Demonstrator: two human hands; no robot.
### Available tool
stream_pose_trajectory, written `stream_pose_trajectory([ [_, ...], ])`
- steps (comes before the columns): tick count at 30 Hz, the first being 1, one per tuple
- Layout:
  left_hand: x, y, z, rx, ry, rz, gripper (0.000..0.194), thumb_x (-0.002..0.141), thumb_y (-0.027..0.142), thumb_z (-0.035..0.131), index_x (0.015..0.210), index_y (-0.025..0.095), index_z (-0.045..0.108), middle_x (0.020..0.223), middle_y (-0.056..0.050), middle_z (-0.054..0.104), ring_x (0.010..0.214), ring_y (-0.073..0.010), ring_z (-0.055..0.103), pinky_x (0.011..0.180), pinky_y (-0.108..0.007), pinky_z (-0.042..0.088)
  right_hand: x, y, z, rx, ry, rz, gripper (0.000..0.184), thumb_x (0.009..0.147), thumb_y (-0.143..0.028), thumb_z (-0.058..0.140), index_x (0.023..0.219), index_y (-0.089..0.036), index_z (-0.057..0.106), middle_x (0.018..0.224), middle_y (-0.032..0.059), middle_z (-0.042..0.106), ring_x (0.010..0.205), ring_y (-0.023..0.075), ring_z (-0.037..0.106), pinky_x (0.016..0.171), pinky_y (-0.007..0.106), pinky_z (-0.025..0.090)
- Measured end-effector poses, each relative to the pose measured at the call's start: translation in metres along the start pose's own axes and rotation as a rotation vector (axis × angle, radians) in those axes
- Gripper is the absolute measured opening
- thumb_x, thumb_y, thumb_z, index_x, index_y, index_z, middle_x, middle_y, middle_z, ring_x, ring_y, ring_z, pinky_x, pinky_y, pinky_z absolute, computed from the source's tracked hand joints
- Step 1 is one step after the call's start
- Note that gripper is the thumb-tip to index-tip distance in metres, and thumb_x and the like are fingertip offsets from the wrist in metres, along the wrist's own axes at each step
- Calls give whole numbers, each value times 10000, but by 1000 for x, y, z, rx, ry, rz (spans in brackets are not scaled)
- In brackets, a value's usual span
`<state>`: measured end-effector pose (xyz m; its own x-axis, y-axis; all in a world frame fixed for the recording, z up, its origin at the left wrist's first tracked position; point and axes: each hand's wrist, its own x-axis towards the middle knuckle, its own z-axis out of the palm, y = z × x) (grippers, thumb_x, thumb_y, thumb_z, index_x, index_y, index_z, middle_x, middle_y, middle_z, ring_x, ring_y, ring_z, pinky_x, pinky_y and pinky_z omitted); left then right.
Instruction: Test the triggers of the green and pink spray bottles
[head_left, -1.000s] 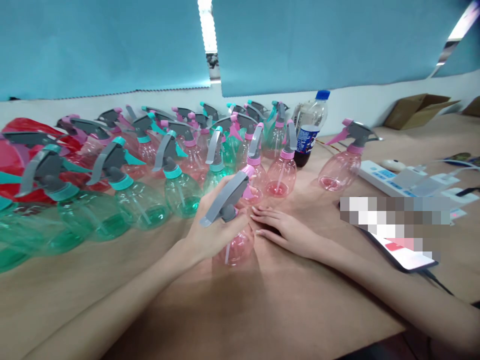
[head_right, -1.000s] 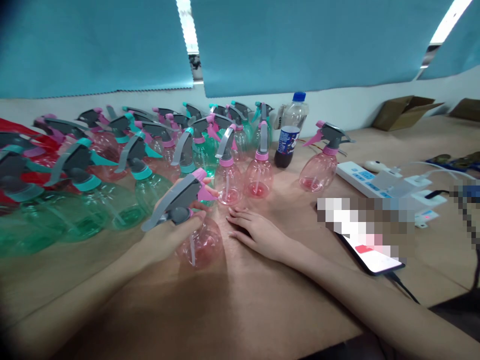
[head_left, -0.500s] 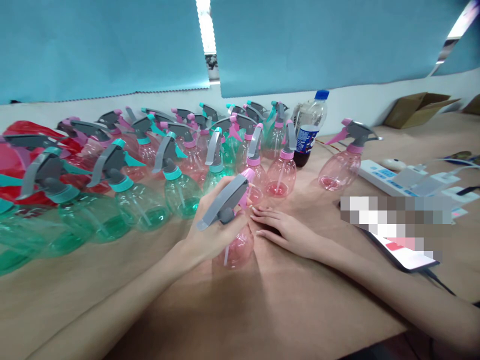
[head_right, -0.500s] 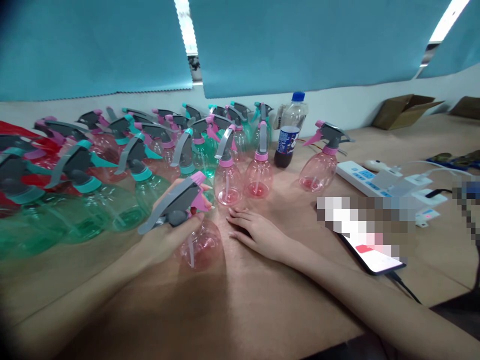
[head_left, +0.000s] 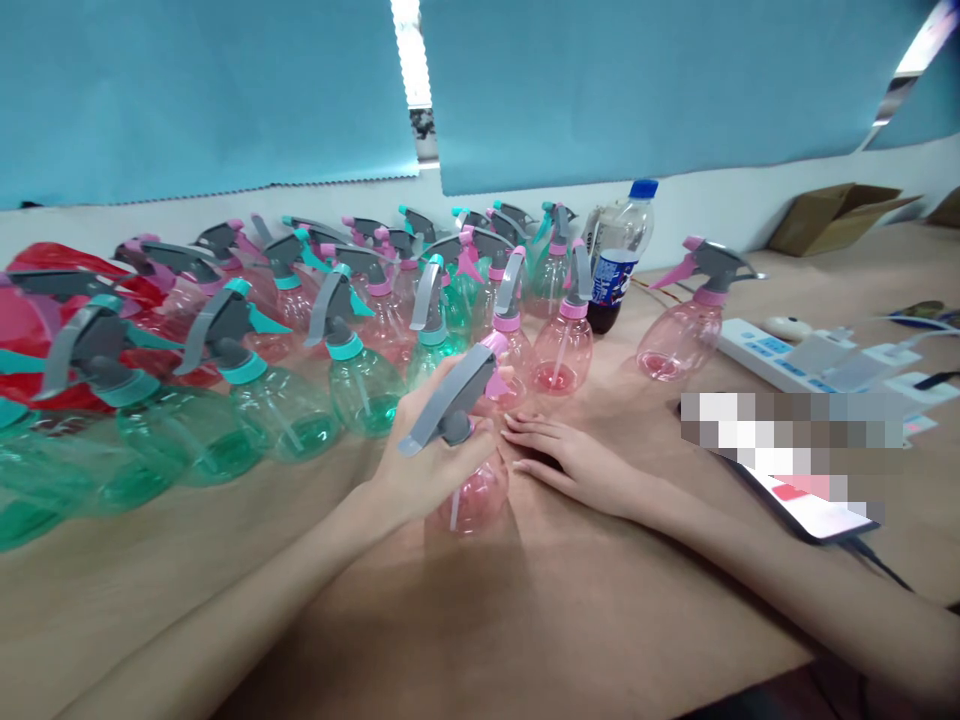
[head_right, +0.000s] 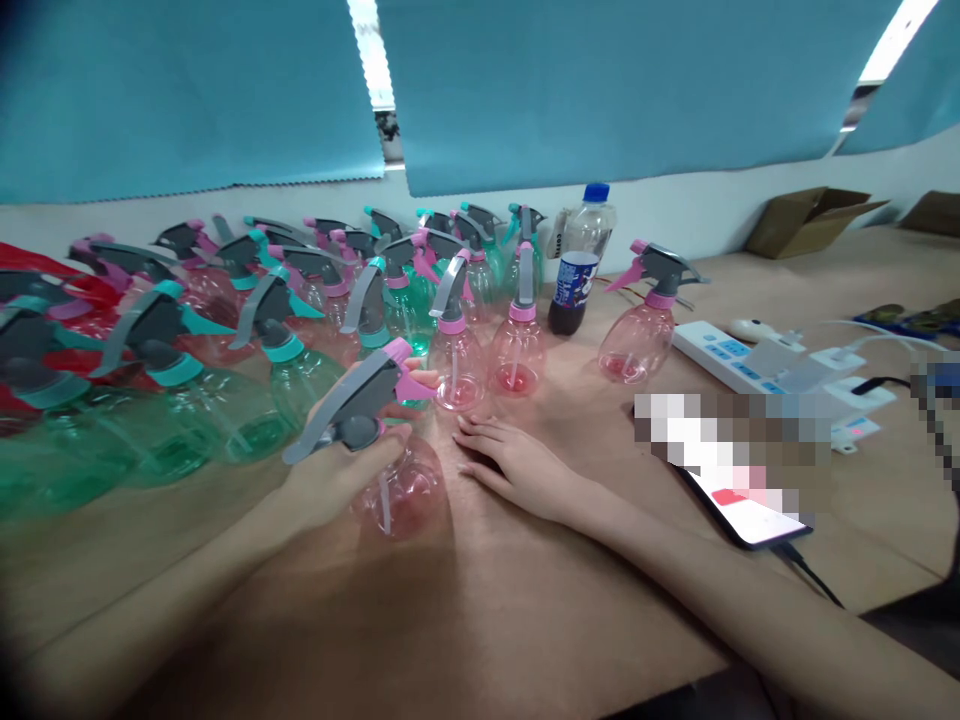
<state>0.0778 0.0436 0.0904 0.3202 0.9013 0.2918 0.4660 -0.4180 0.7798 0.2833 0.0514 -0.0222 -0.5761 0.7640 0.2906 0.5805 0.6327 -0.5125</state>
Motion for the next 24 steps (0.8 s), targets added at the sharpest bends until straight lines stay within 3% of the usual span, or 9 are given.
stream_pose_trajectory([
  [5,0,-9,2,-19,-10,-4,361,716,253,570,1075,282,554,688,32,544,579,-160,477,563,-290,446,0,0,0,1,-1,5,423,985,-388,472,1364,-220,554,1406,105,560,1336,265,483,1117,505,388],
  [8,0,-11,3,-23,-6,48,293,726,245,564,1019,251,561,661,42,512,552,-139,467,522,-268,407,0,0,0,-3,-4,1,423,986,-383,471,1369,-222,548,1406,100,562,1342,258,475,1121,494,388],
  [24,2,-9,3,-59,-16,100,301,713,186,527,1005,225,587,630,57,473,511,-119,449,497,-254,378,-1,2,1,-17,-31,2,449,992,-393,459,1375,-172,535,1422,118,544,1365,250,445,1132,475,375],
])
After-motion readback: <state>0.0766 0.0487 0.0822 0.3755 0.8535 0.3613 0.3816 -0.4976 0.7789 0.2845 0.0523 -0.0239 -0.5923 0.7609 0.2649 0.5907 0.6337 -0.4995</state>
